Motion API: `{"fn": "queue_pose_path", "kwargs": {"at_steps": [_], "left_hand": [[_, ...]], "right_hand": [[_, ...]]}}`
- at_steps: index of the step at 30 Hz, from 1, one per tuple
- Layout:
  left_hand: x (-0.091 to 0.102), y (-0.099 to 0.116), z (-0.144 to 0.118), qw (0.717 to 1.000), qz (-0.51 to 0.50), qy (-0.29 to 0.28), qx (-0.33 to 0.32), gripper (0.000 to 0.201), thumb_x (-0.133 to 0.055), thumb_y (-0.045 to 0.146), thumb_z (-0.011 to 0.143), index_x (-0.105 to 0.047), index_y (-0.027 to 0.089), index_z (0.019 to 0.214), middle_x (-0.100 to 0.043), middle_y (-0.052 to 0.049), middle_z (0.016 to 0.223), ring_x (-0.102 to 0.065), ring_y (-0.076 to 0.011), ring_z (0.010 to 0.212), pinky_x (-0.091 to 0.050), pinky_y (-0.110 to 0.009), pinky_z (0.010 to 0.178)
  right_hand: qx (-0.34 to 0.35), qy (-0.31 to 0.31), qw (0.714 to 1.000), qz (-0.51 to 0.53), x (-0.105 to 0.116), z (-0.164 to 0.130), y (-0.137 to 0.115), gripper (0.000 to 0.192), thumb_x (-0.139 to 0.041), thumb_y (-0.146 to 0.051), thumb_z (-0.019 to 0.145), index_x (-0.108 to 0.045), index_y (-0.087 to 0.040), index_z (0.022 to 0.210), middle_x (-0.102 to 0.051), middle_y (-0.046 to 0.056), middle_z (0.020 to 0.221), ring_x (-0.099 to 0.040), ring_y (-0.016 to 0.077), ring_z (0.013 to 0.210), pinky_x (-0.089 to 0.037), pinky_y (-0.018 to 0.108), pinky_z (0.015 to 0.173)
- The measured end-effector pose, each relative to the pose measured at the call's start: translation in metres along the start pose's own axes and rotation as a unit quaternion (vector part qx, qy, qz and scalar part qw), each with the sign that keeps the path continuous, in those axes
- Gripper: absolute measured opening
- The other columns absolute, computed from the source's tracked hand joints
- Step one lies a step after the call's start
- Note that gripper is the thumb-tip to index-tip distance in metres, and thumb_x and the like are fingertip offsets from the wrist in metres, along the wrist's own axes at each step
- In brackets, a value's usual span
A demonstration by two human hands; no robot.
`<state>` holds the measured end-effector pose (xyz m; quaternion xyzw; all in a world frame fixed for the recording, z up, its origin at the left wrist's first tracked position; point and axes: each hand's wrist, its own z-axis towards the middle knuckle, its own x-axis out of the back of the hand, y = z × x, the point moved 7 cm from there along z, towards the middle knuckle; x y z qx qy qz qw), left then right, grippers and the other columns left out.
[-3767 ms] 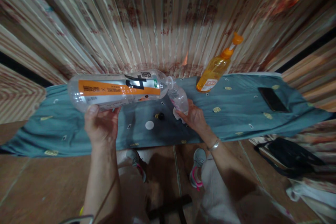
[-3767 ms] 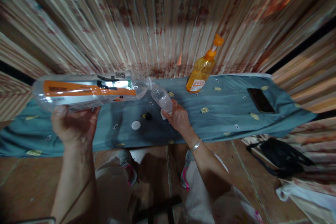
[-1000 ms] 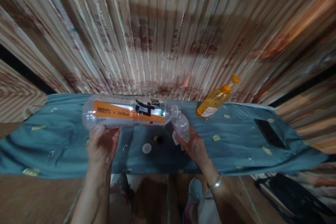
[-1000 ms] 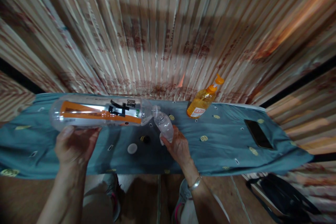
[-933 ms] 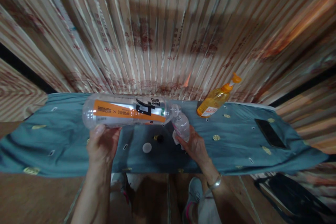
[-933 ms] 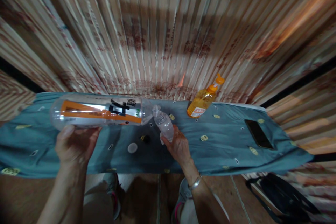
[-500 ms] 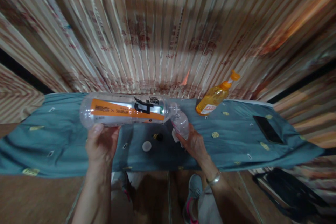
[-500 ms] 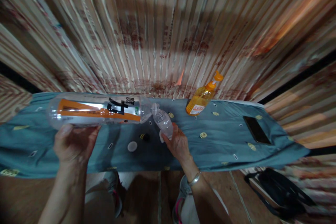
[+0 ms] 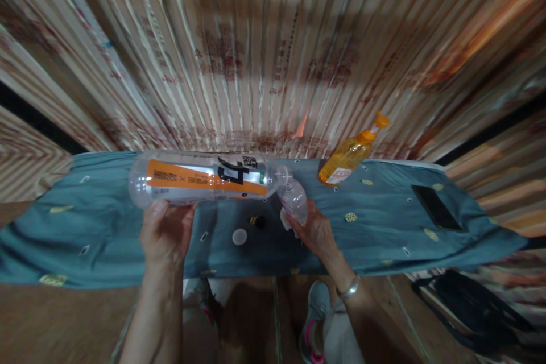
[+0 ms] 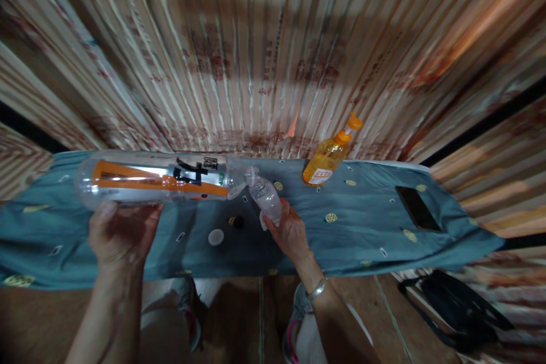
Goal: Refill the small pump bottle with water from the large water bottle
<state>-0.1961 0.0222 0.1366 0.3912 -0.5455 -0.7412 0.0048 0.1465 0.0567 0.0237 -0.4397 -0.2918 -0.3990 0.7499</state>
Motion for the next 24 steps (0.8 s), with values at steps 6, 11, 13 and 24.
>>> {"fn": "queue_pose_path", "kwargs": {"at_steps": [6, 11, 13, 24], "left_hand": [[-0.0036, 0.0018, -0.0011, 1.000, 0.000, -0.007, -0.007, 0.040, -0.094, 0.047, 0.053, -0.071, 0.029, 0.080, -0.081, -0.002, 0.091, -0.078, -0.0307, 0.098, -0.065, -0.038, 0.073], [-0.0023, 0.0016, -0.0012, 1.000, 0.008, -0.011, -0.002, 0.039, -0.093, 0.048, 0.054, -0.072, 0.030, 0.083, -0.082, -0.002, 0.091, -0.078, -0.0310, 0.095, -0.066, -0.042, 0.075], [-0.0009, 0.0016, -0.0011, 1.000, 0.011, -0.005, -0.003, 0.038, -0.092, 0.048, 0.055, -0.071, 0.030, 0.082, -0.081, -0.001, 0.088, -0.077, -0.0288, 0.089, -0.066, -0.042, 0.075], [-0.0030, 0.0026, -0.0026, 1.000, 0.021, -0.010, -0.004, 0.037, -0.091, 0.049, 0.056, -0.070, 0.029, 0.079, -0.078, -0.003, 0.082, -0.075, -0.0286, 0.089, -0.064, -0.040, 0.075]], "right_hand": [[0.005, 0.000, 1.000, -0.008, 0.0013, 0.0002, -0.0022, 0.056, -0.060, -0.053, 0.105, -0.055, -0.018, 0.148, -0.078, 0.018, 0.097, -0.077, 0.0331, 0.087, -0.068, 0.051, 0.075], [-0.003, -0.008, 1.000, -0.006, 0.0013, 0.0005, -0.0017, 0.056, -0.057, -0.055, 0.106, -0.056, -0.017, 0.147, -0.079, 0.019, 0.097, -0.078, 0.0337, 0.087, -0.068, 0.053, 0.077], [-0.005, -0.011, 1.000, -0.002, 0.0012, 0.0007, -0.0015, 0.055, -0.057, -0.055, 0.105, -0.057, -0.017, 0.144, -0.079, 0.019, 0.099, -0.078, 0.0337, 0.088, -0.068, 0.052, 0.078], [0.005, 0.008, 1.000, -0.002, 0.0021, 0.0004, -0.0029, 0.057, -0.060, -0.053, 0.105, -0.052, -0.020, 0.152, -0.080, 0.018, 0.101, -0.078, 0.0337, 0.088, -0.068, 0.054, 0.076]]}}
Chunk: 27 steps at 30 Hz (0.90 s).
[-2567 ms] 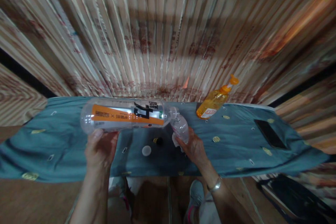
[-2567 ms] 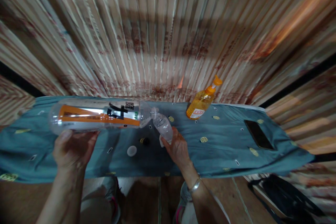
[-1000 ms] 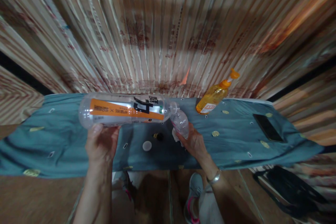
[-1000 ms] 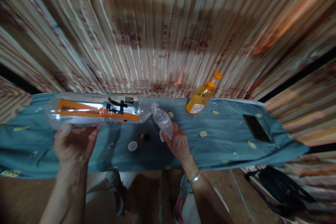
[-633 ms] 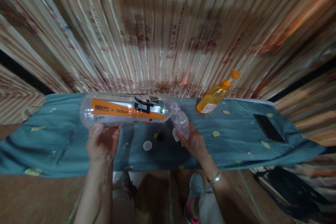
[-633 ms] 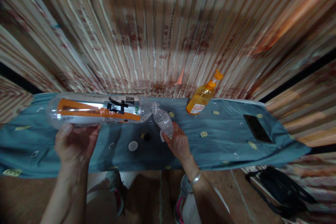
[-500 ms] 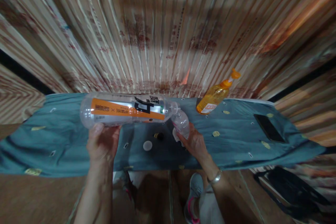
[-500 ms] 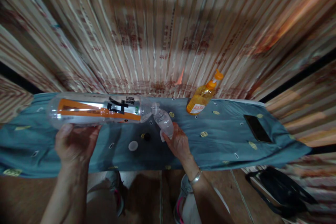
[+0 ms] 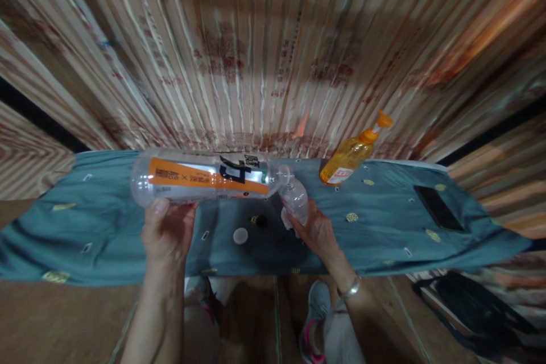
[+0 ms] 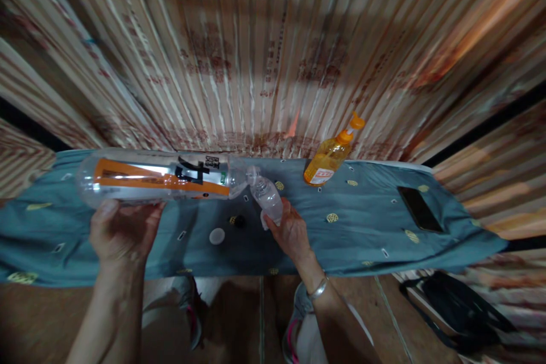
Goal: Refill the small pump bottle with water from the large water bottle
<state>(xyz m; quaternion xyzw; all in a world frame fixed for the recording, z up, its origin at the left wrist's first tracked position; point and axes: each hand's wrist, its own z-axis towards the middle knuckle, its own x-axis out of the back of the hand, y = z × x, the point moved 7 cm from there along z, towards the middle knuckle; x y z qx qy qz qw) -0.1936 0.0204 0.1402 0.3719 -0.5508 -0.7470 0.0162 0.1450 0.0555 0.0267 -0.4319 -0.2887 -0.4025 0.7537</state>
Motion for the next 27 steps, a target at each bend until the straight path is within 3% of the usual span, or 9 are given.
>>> {"fn": "queue_pose_path", "kwargs": {"at_steps": [6, 11, 27], "left_hand": [[-0.0007, -0.0003, 0.0007, 1.000, 0.006, -0.011, 0.000, 0.038, -0.090, 0.051, 0.057, -0.068, 0.029, 0.078, -0.078, -0.005, 0.083, -0.075, -0.0335, 0.099, -0.064, -0.045, 0.081], [0.0019, -0.0012, 0.0014, 1.000, 0.002, -0.003, 0.000, 0.036, -0.090, 0.051, 0.057, -0.067, 0.030, 0.076, -0.078, -0.002, 0.082, -0.076, -0.0295, 0.094, -0.064, -0.041, 0.077], [-0.0037, 0.0011, -0.0014, 1.000, 0.001, -0.002, 0.007, 0.037, -0.092, 0.052, 0.055, -0.068, 0.030, 0.074, -0.079, -0.004, 0.084, -0.076, -0.0333, 0.096, -0.066, -0.046, 0.078]], "right_hand": [[-0.003, -0.005, 1.000, 0.005, -0.0007, 0.0004, 0.0013, 0.064, -0.060, -0.055, 0.105, -0.048, -0.021, 0.157, -0.079, 0.018, 0.101, -0.077, 0.0339, 0.087, -0.067, 0.054, 0.074], [-0.002, -0.009, 1.000, 0.010, -0.0001, 0.0003, 0.0013, 0.061, -0.061, -0.055, 0.105, -0.049, -0.022, 0.155, -0.079, 0.017, 0.102, -0.078, 0.0334, 0.090, -0.068, 0.054, 0.076], [-0.005, -0.011, 1.000, 0.011, 0.0008, 0.0013, 0.0013, 0.060, -0.061, -0.055, 0.105, -0.053, -0.020, 0.153, -0.079, 0.018, 0.102, -0.077, 0.0332, 0.090, -0.068, 0.054, 0.078]]}}
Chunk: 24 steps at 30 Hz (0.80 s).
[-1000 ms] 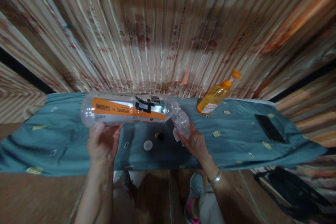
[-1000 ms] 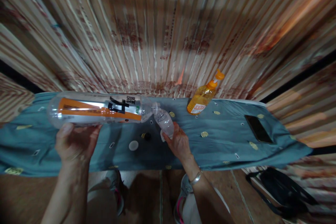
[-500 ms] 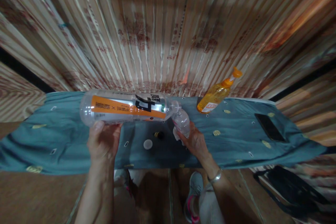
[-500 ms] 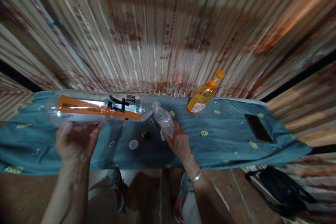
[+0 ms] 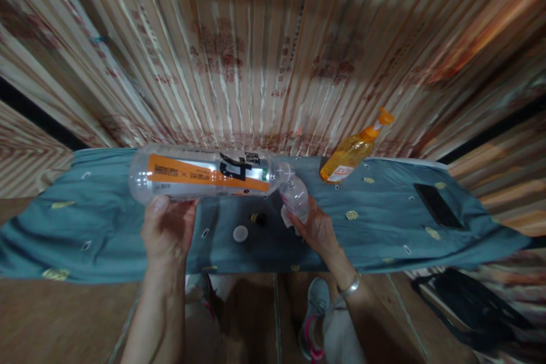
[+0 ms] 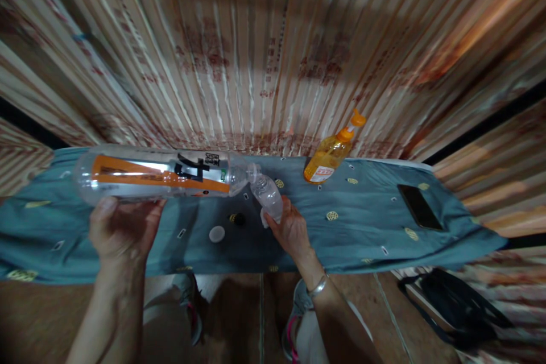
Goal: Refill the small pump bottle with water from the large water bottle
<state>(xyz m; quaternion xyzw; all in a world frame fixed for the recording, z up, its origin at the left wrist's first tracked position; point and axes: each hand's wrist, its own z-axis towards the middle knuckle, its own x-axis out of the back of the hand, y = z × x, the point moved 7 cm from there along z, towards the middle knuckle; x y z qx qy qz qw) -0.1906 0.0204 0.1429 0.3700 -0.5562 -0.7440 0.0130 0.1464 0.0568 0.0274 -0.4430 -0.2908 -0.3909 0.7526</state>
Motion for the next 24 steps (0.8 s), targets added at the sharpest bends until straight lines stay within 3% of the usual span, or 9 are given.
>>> {"fn": "queue_pose_path", "kwargs": {"at_steps": [5, 11, 18, 24], "left_hand": [[-0.0060, 0.0016, -0.0012, 1.000, -0.008, -0.011, -0.009, 0.040, -0.092, 0.052, 0.056, -0.071, 0.030, 0.082, -0.079, -0.005, 0.087, -0.076, -0.0354, 0.106, -0.066, -0.048, 0.083], [0.0007, -0.0007, -0.0004, 1.000, -0.016, 0.019, -0.001, 0.040, -0.095, 0.049, 0.051, -0.066, 0.029, 0.069, -0.077, 0.000, 0.074, -0.071, -0.0242, 0.075, -0.066, -0.041, 0.075], [-0.0051, 0.0014, -0.0014, 1.000, -0.001, -0.013, -0.005, 0.040, -0.093, 0.055, 0.054, -0.069, 0.030, 0.075, -0.079, -0.003, 0.081, -0.077, -0.0322, 0.097, -0.066, -0.043, 0.077], [-0.0006, -0.0003, -0.0007, 1.000, -0.002, -0.010, -0.003, 0.037, -0.092, 0.052, 0.057, -0.066, 0.029, 0.070, -0.078, -0.004, 0.083, -0.076, -0.0314, 0.093, -0.066, -0.045, 0.078]], "right_hand": [[-0.010, -0.008, 1.000, -0.006, -0.0014, -0.0004, 0.0018, 0.057, -0.063, -0.054, 0.103, -0.056, -0.019, 0.147, -0.079, 0.019, 0.101, -0.077, 0.0346, 0.092, -0.068, 0.055, 0.078], [-0.004, -0.008, 1.000, -0.020, -0.0015, -0.0006, 0.0002, 0.058, -0.064, -0.054, 0.104, -0.055, -0.017, 0.148, -0.079, 0.020, 0.104, -0.078, 0.0338, 0.093, -0.068, 0.053, 0.081], [0.000, -0.009, 1.000, -0.021, -0.0013, -0.0002, 0.0010, 0.064, -0.062, -0.055, 0.104, -0.048, -0.021, 0.157, -0.079, 0.018, 0.102, -0.077, 0.0345, 0.089, -0.067, 0.053, 0.074], [0.000, 0.009, 1.000, -0.014, -0.0023, -0.0013, 0.0014, 0.060, -0.057, -0.058, 0.106, -0.052, -0.020, 0.152, -0.079, 0.018, 0.101, -0.077, 0.0344, 0.090, -0.068, 0.055, 0.077]]}}
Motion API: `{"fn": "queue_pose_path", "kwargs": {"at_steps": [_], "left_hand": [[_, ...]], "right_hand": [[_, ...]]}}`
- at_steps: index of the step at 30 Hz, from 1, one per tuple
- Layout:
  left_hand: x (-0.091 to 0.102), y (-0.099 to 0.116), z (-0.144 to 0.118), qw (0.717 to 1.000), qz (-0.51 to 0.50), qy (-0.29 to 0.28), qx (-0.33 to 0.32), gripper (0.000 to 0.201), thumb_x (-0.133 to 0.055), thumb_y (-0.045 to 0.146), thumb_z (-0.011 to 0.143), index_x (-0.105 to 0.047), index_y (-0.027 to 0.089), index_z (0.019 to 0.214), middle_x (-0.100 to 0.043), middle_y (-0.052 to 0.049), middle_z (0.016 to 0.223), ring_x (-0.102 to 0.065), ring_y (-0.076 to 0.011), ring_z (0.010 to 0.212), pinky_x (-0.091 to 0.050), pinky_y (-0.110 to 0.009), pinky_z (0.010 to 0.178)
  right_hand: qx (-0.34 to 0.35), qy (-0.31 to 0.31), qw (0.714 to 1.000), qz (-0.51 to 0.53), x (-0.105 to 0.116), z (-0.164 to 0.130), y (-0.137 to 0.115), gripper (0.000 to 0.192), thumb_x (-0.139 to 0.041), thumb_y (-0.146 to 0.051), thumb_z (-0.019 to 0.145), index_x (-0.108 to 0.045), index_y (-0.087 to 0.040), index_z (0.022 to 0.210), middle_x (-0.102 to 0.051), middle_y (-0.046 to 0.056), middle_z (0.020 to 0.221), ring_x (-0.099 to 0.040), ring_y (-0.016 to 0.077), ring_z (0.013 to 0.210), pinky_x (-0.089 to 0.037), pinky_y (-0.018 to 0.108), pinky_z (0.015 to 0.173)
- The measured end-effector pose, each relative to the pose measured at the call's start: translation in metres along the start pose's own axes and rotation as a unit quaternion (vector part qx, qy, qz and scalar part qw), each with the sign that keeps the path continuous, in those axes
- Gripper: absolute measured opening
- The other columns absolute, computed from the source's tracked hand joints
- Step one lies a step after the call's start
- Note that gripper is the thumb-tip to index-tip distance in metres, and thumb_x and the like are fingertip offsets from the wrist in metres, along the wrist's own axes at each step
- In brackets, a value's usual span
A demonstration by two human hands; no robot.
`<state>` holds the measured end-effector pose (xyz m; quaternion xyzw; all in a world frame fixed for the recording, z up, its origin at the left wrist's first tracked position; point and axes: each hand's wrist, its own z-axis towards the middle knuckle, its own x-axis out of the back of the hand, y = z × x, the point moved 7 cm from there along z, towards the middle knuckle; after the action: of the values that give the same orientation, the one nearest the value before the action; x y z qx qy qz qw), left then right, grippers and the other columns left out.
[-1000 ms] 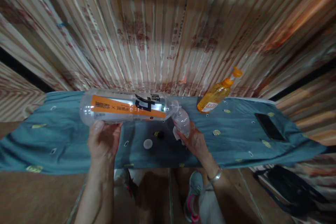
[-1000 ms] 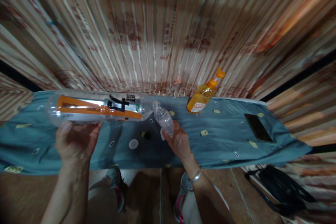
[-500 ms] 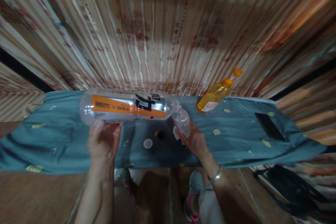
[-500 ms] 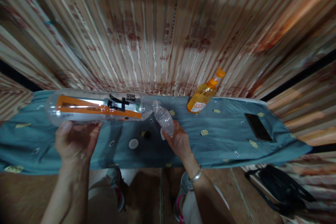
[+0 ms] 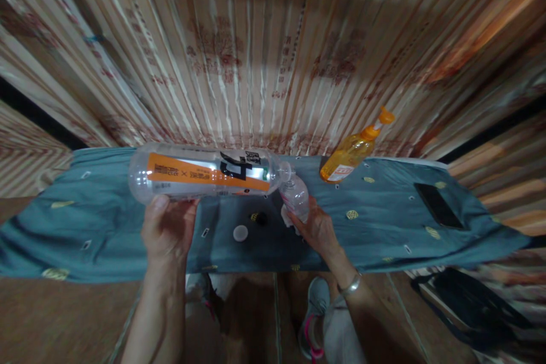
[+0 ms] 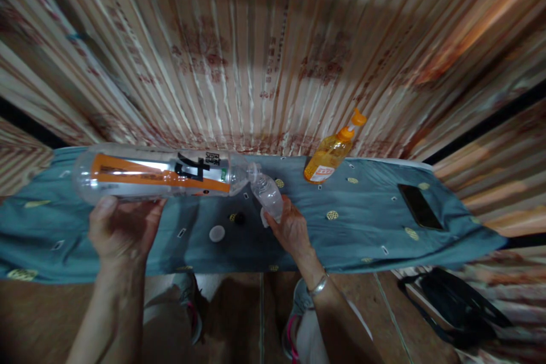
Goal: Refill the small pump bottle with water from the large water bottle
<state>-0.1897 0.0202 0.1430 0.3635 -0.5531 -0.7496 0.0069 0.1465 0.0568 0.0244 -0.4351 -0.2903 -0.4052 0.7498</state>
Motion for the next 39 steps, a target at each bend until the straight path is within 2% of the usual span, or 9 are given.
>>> {"fn": "queue_pose_path", "kwargs": {"at_steps": [3, 7, 11, 17, 21, 24, 28, 31, 39], "left_hand": [[0.0018, -0.0005, 0.0009, 1.000, 0.002, -0.001, -0.002, 0.036, -0.091, 0.051, 0.058, -0.066, 0.029, 0.070, -0.077, -0.005, 0.081, -0.075, -0.0322, 0.095, -0.064, -0.045, 0.078], [0.0039, -0.0016, 0.0016, 1.000, -0.003, 0.012, -0.002, 0.035, -0.091, 0.050, 0.057, -0.068, 0.029, 0.072, -0.075, -0.002, 0.077, -0.071, -0.0259, 0.081, -0.063, -0.041, 0.075], [0.0023, -0.0008, 0.0013, 1.000, -0.013, 0.007, -0.013, 0.034, -0.091, 0.049, 0.059, -0.068, 0.028, 0.073, -0.077, -0.002, 0.080, -0.071, -0.0251, 0.078, -0.064, -0.042, 0.076], [0.0006, -0.0011, 0.0000, 0.999, -0.038, 0.021, -0.002, 0.037, -0.095, 0.044, 0.053, -0.070, 0.028, 0.076, -0.080, 0.002, 0.083, -0.067, -0.0174, 0.067, -0.064, -0.033, 0.070], [-0.0006, -0.0006, 0.0004, 0.998, -0.051, 0.023, -0.015, 0.039, -0.094, 0.043, 0.054, -0.072, 0.029, 0.084, -0.081, 0.001, 0.087, -0.069, -0.0184, 0.069, -0.062, -0.031, 0.068], [-0.0005, -0.0011, 0.0013, 0.999, -0.049, 0.009, -0.021, 0.037, -0.093, 0.043, 0.058, -0.071, 0.028, 0.083, -0.079, 0.000, 0.084, -0.074, -0.0228, 0.078, -0.063, -0.034, 0.071], [0.0037, -0.0033, 0.0026, 0.999, -0.049, 0.009, -0.018, 0.034, -0.092, 0.043, 0.059, -0.068, 0.028, 0.077, -0.077, 0.001, 0.077, -0.072, -0.0219, 0.075, -0.064, -0.037, 0.074], [0.0050, -0.0042, 0.0030, 0.998, -0.051, 0.007, -0.023, 0.033, -0.091, 0.043, 0.060, -0.070, 0.027, 0.080, -0.078, -0.001, 0.082, -0.074, -0.0241, 0.082, -0.064, -0.039, 0.079], [0.0026, -0.0037, 0.0021, 0.997, -0.070, 0.007, -0.032, 0.030, -0.090, 0.040, 0.062, -0.070, 0.027, 0.080, -0.078, 0.002, 0.079, -0.067, -0.0174, 0.067, -0.059, -0.032, 0.069]], "right_hand": [[-0.005, 0.000, 1.000, 0.001, -0.0004, -0.0004, 0.0006, 0.059, -0.060, -0.056, 0.105, -0.054, -0.019, 0.150, -0.078, 0.018, 0.100, -0.077, 0.0344, 0.089, -0.068, 0.055, 0.077], [-0.007, -0.011, 1.000, -0.001, -0.0003, -0.0003, 0.0008, 0.060, -0.060, -0.058, 0.105, -0.054, -0.020, 0.150, -0.079, 0.018, 0.101, -0.077, 0.0341, 0.089, -0.067, 0.054, 0.076], [-0.008, -0.012, 1.000, -0.004, -0.0003, -0.0002, 0.0010, 0.060, -0.060, -0.057, 0.105, -0.054, -0.019, 0.152, -0.079, 0.018, 0.101, -0.077, 0.0337, 0.090, -0.067, 0.054, 0.079], [0.004, -0.003, 1.000, -0.006, 0.0006, -0.0004, 0.0001, 0.059, -0.063, -0.055, 0.104, -0.054, -0.018, 0.150, -0.079, 0.019, 0.102, -0.078, 0.0335, 0.091, -0.068, 0.053, 0.078], [0.010, -0.012, 1.000, -0.012, 0.0010, 0.0001, -0.0010, 0.059, -0.062, -0.055, 0.105, -0.054, -0.016, 0.149, -0.079, 0.019, 0.101, -0.078, 0.0321, 0.089, -0.067, 0.049, 0.077], [0.010, -0.013, 1.000, -0.007, 0.0015, 0.0003, -0.0006, 0.061, -0.063, -0.053, 0.105, -0.053, -0.017, 0.152, -0.079, 0.019, 0.101, -0.077, 0.0336, 0.089, -0.067, 0.052, 0.076], [0.005, -0.007, 1.000, -0.001, 0.0012, -0.0001, 0.0007, 0.056, -0.063, -0.055, 0.104, -0.057, -0.018, 0.146, -0.079, 0.020, 0.102, -0.077, 0.0343, 0.091, -0.068, 0.054, 0.078], [0.002, -0.002, 1.000, 0.001, 0.0004, -0.0007, 0.0016, 0.059, -0.060, -0.058, 0.104, -0.057, -0.017, 0.146, -0.079, 0.022, 0.104, -0.078, 0.0345, 0.092, -0.068, 0.055, 0.080], [-0.007, -0.012, 1.000, -0.011, -0.0013, -0.0009, 0.0029, 0.060, -0.064, -0.057, 0.103, -0.057, -0.017, 0.147, -0.079, 0.021, 0.103, -0.078, 0.0348, 0.093, -0.068, 0.052, 0.079]]}}
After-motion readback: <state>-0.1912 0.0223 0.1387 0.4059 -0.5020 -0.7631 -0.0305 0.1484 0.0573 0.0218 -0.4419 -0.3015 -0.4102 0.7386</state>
